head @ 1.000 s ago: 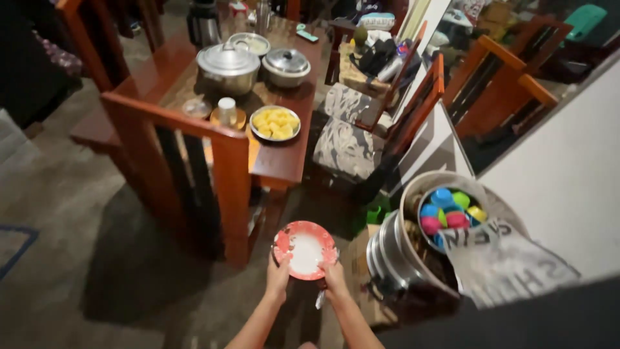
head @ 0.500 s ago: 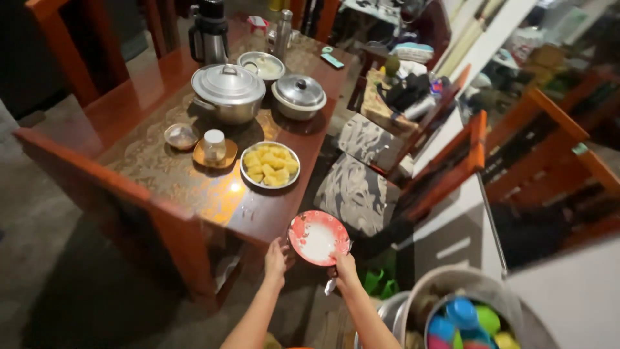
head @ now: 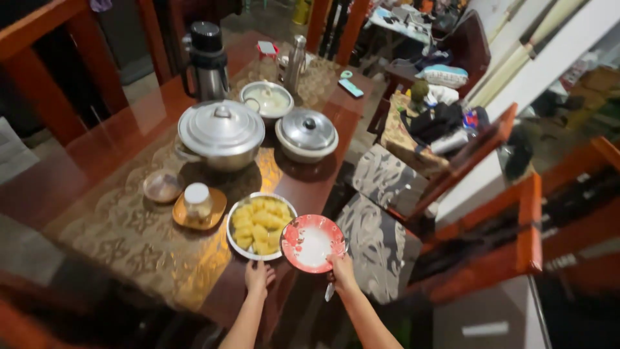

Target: Gathering plates and cutlery and serving food from pots to plates on a dining table.

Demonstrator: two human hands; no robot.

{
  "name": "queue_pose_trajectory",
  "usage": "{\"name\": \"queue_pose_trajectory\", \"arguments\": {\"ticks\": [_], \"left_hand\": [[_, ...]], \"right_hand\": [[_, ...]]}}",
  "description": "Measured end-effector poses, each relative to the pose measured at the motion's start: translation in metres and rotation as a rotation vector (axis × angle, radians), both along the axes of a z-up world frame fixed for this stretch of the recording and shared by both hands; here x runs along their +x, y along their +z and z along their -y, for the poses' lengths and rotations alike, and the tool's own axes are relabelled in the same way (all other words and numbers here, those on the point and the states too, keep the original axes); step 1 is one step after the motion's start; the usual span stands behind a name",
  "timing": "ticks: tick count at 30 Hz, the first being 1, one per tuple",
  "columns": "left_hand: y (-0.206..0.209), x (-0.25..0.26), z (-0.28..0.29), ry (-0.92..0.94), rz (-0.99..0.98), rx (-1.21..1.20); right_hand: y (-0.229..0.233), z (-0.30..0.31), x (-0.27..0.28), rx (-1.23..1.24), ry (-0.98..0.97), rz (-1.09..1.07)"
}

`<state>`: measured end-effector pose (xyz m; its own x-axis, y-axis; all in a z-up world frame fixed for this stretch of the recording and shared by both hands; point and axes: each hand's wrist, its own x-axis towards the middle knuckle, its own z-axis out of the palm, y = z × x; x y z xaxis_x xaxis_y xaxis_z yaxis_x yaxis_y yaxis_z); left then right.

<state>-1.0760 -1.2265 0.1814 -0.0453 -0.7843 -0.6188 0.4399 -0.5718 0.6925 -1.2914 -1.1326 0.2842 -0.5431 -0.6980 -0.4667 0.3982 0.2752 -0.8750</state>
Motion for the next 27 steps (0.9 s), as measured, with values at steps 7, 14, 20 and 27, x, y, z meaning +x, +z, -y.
{"name": "queue_pose_trajectory", "arguments": {"ticks": [7, 14, 20, 27], "left_hand": [[-0.001, -0.016, 0.027, 0.147, 0.156, 0.016], [0.004, -0.009, 0.038, 0.224, 0.201, 0.186], [0.014, -0.031, 0.042, 0.209, 0.708, 0.190], [-0.016, -0.053, 0.022, 0.262, 1.004, 0.120]], "right_hand": [[0.048, 0.094, -0.037, -0.055, 0.077, -0.007], [0.049, 0.182, -0.078, -0.101, 0.291, -0.018], [0.028, 0.248, -0.095, -0.011, 0.555, -0.132], [-0.006, 0.276, -0.096, 0.065, 0.779, -0.164]]}}
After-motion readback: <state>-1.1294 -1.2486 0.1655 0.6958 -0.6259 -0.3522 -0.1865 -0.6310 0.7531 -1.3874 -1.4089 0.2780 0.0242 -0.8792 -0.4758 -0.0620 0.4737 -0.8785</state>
